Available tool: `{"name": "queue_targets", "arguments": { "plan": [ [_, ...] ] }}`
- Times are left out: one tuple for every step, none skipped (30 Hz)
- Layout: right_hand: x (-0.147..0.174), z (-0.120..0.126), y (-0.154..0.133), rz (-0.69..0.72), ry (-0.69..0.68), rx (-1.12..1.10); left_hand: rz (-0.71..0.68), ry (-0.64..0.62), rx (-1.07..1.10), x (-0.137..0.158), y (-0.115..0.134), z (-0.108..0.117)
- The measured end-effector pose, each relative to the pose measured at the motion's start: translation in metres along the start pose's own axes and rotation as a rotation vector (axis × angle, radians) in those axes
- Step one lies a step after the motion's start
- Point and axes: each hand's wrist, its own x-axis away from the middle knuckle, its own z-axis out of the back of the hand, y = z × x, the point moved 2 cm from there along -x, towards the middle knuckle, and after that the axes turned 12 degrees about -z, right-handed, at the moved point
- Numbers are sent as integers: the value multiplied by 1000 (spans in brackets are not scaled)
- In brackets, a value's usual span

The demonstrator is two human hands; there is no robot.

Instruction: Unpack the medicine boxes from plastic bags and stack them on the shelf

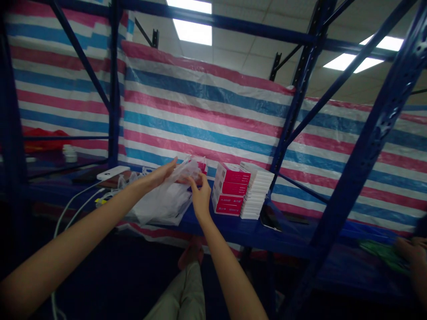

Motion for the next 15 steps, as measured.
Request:
{"name": "queue_targets", "arguments": {
  "plan": [
    [0, 1, -3, 2, 19, -19, 7, -34, -29, 4, 4, -2],
    [0, 3, -5, 6, 32, -26, -6, -36, -95, 8, 8, -3],
    [1, 4, -6, 11, 44, -20, -37, -12, -195, 12, 12, -3],
    [1, 7, -6, 20, 56, -1, -81, 25, -321, 15, 16, -4],
    [2, 9, -6, 30, 69, 27, -128, 54, -455, 17, 19, -4],
    [2, 11, -5, 38, 79, 56, -170, 62, -581, 17, 23, -6],
    [2, 13, -5, 40, 85, 80, -202, 60, -684, 17, 26, -7],
    [3, 14, -4, 36, 85, 94, -226, 55, -752, 15, 28, -8],
    [3, 16, -3, 26, 79, 94, -237, 53, -778, 12, 31, -9],
    [4, 19, -2, 14, 71, 84, -237, 66, -759, 9, 33, -9],
    [5, 22, -2, 1, 66, 65, -228, 93, -700, 6, 36, -7],
    [6, 25, -2, -8, 63, 44, -210, 125, -608, 2, 38, -5],
    [8, 29, -3, -14, 57, 30, -184, 155, -495, 0, 41, -3],
    [9, 34, -4, -13, 49, 22, -157, 182, -372, -2, 43, -1],
    [10, 39, -6, -6, 43, 19, -137, 216, -250, -2, 46, 2]
  ]
}}
